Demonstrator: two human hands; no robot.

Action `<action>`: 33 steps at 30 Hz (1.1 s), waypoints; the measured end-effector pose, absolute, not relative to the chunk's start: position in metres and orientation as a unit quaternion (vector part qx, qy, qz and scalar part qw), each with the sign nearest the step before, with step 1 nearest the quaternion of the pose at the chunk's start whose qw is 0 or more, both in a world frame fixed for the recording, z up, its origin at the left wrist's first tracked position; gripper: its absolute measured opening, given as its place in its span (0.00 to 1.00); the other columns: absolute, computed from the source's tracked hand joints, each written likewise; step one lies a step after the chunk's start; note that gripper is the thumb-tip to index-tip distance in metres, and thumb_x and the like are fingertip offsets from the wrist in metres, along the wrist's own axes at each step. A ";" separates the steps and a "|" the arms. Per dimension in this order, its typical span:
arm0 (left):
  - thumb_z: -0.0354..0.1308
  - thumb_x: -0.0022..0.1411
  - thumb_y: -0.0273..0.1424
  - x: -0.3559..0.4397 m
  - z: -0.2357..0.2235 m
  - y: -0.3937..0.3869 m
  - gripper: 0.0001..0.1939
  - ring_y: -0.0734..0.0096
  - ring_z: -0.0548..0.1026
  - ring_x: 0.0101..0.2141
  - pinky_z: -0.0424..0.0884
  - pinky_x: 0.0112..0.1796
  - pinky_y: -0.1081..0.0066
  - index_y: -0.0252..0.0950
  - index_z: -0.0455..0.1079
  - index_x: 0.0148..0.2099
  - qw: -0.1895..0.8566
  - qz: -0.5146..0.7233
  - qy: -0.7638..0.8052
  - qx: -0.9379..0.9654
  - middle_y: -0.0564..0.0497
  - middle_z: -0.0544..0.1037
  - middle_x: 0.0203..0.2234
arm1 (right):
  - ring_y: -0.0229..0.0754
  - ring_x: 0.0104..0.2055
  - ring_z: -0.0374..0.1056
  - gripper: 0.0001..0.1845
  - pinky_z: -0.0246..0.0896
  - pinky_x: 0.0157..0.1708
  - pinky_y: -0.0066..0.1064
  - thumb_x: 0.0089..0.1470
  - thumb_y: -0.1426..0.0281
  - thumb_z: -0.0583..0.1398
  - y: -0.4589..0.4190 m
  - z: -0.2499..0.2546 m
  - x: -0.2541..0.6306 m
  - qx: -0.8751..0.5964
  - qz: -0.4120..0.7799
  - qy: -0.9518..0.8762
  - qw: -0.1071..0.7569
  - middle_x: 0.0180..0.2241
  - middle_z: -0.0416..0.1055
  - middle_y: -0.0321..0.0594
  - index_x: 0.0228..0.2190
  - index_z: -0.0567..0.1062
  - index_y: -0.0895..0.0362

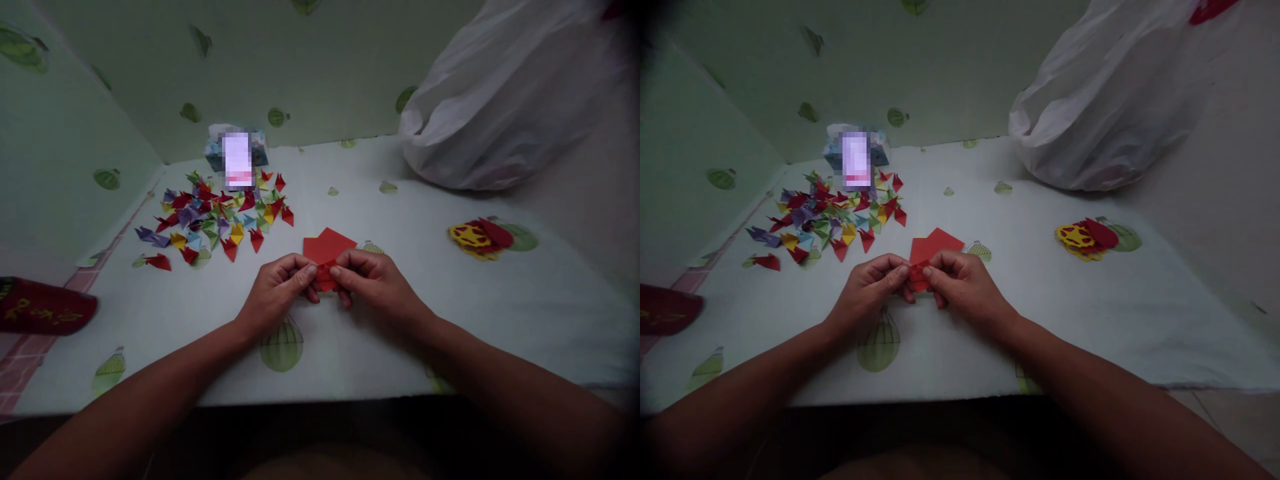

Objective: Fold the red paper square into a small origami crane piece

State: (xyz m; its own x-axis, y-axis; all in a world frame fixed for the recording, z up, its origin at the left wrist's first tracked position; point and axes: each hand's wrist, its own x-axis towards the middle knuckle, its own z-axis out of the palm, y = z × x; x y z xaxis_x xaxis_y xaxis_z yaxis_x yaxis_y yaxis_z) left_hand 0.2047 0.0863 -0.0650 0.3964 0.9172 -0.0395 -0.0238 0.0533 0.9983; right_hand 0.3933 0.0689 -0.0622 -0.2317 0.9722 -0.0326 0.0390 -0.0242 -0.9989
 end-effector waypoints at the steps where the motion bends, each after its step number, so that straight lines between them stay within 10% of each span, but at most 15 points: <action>1: 0.62 0.65 0.36 0.205 -0.065 0.086 0.10 0.78 0.75 0.24 0.71 0.29 0.76 0.32 0.73 0.37 0.613 0.382 0.392 0.570 0.54 0.77 0.24 | 0.34 0.19 0.59 0.13 0.54 0.23 0.28 0.57 0.63 0.60 0.068 -0.062 0.393 -0.458 0.547 -0.560 0.420 0.16 0.66 0.31 0.24 0.68 0.56; 11: 0.62 0.64 0.35 0.208 -0.064 0.082 0.11 0.77 0.73 0.24 0.69 0.28 0.76 0.33 0.72 0.33 0.570 0.369 0.398 0.616 0.54 0.75 0.22 | 0.32 0.22 0.55 0.13 0.48 0.23 0.27 0.57 0.70 0.59 0.064 -0.067 0.387 -0.460 0.366 -0.692 0.418 0.20 0.64 0.32 0.21 0.68 0.57; 33: 0.61 0.64 0.35 0.204 -0.063 0.086 0.10 0.76 0.74 0.23 0.69 0.28 0.75 0.34 0.70 0.33 0.522 0.387 0.429 0.627 0.55 0.75 0.21 | 0.34 0.19 0.61 0.22 0.55 0.23 0.28 0.64 0.56 0.57 0.068 -0.067 0.393 -0.453 0.570 -0.557 0.399 0.17 0.66 0.33 0.24 0.70 0.56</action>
